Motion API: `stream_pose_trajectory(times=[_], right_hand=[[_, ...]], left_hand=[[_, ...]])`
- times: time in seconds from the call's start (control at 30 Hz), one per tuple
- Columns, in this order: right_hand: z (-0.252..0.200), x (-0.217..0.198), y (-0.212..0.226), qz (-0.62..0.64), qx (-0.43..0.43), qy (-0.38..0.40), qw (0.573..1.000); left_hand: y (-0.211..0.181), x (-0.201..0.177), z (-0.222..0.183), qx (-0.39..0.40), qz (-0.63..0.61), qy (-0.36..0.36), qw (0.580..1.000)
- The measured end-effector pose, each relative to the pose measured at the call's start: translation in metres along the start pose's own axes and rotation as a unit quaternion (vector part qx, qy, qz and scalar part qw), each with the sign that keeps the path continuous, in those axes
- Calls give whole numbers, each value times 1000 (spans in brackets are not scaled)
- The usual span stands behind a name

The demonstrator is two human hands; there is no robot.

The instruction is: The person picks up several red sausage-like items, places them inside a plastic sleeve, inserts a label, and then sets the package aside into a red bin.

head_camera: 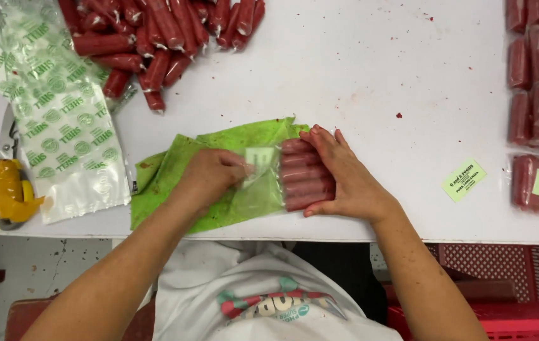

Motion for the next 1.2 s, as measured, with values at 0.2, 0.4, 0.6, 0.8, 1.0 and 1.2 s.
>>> stream_pose_trajectory(times=[0.2, 0.4, 0.6, 0.8, 1.0, 1.2], right_hand=[[-2, -2, -2, 20, 6, 11, 1000], [3, -3, -5, 14, -9, 18, 1000], [0, -3, 0, 25, 3, 20, 999], [5, -2, -2, 45, 0, 32, 998], [5, -5, -1, -4, 6, 28, 1000], [49, -50, 18, -18, 89, 62, 994]], left_hand=[[19, -29, -15, 92, 346, -175, 917], [11, 15, -20, 25, -77, -48, 996], [-2, 37, -1, 29, -63, 1, 998], [-1, 57, -4, 31, 36, 1, 999], [8, 81, 16, 90, 101, -2, 991], [-7, 15, -60, 130, 281, 80, 947]])
Point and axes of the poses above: each hand's wrist, its own z-axis towards the middle knuckle, its own x-axis out of the palm, y = z × x, the point moved 1 cm from there along z, towards the middle knuckle, and after that the axes turned 4 degrees about -y, right-handed, at the moved point
